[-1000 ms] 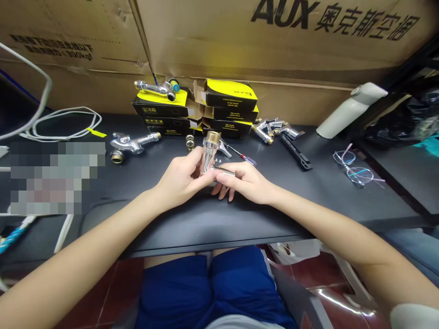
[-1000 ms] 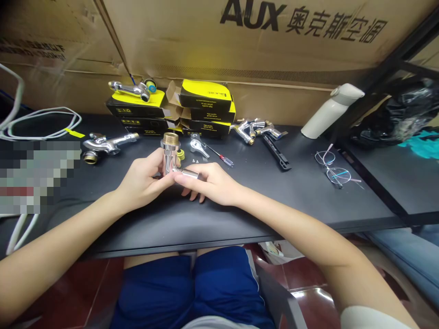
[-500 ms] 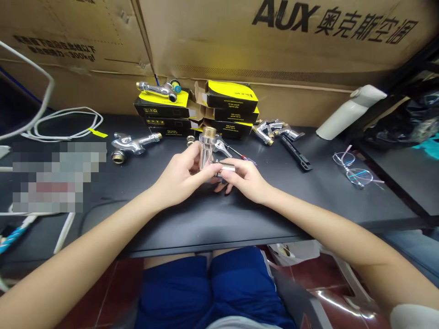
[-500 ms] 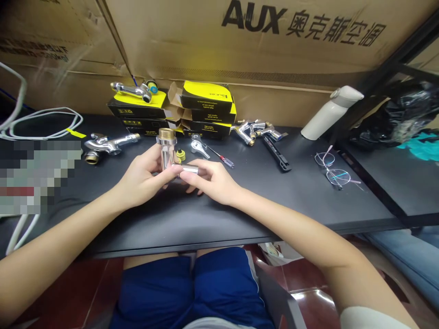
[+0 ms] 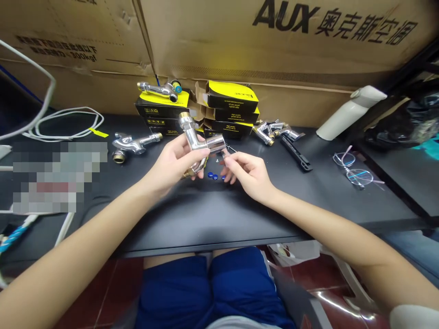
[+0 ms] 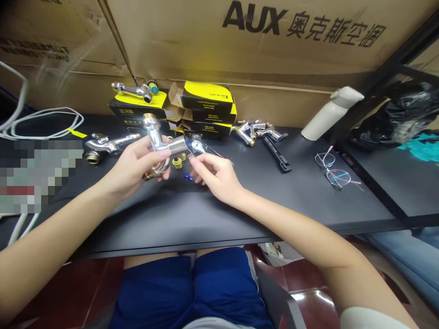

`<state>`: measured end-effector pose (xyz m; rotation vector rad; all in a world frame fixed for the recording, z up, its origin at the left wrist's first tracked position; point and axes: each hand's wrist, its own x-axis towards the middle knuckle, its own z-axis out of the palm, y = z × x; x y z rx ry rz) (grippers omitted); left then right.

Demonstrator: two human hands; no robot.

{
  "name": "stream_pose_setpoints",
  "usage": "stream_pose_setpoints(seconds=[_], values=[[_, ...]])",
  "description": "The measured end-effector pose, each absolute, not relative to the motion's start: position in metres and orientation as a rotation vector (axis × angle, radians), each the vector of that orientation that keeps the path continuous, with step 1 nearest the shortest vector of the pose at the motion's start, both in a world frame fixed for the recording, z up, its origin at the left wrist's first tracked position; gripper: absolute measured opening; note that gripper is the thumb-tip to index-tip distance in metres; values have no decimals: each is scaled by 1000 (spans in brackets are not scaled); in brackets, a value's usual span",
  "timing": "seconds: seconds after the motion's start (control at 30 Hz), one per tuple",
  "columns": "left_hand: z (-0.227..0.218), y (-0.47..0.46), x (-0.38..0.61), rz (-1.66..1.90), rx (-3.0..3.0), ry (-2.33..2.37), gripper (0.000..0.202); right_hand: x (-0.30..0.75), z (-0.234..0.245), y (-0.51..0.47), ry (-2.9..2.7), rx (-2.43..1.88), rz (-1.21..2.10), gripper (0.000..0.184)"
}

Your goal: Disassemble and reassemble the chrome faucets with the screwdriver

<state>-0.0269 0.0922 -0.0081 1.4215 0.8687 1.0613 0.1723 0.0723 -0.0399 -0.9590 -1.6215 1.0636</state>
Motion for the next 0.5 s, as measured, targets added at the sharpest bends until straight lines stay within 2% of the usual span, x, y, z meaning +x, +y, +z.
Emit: stream_pose_setpoints(seconds=[0.33,0.5], values=[[-12,90,-28,799,1535,790,47,171,-42,72,-1618,-863,1171,35],[-5,88,-28,890,1543,737,43,171,-48,71,-1635,-815,893,32]])
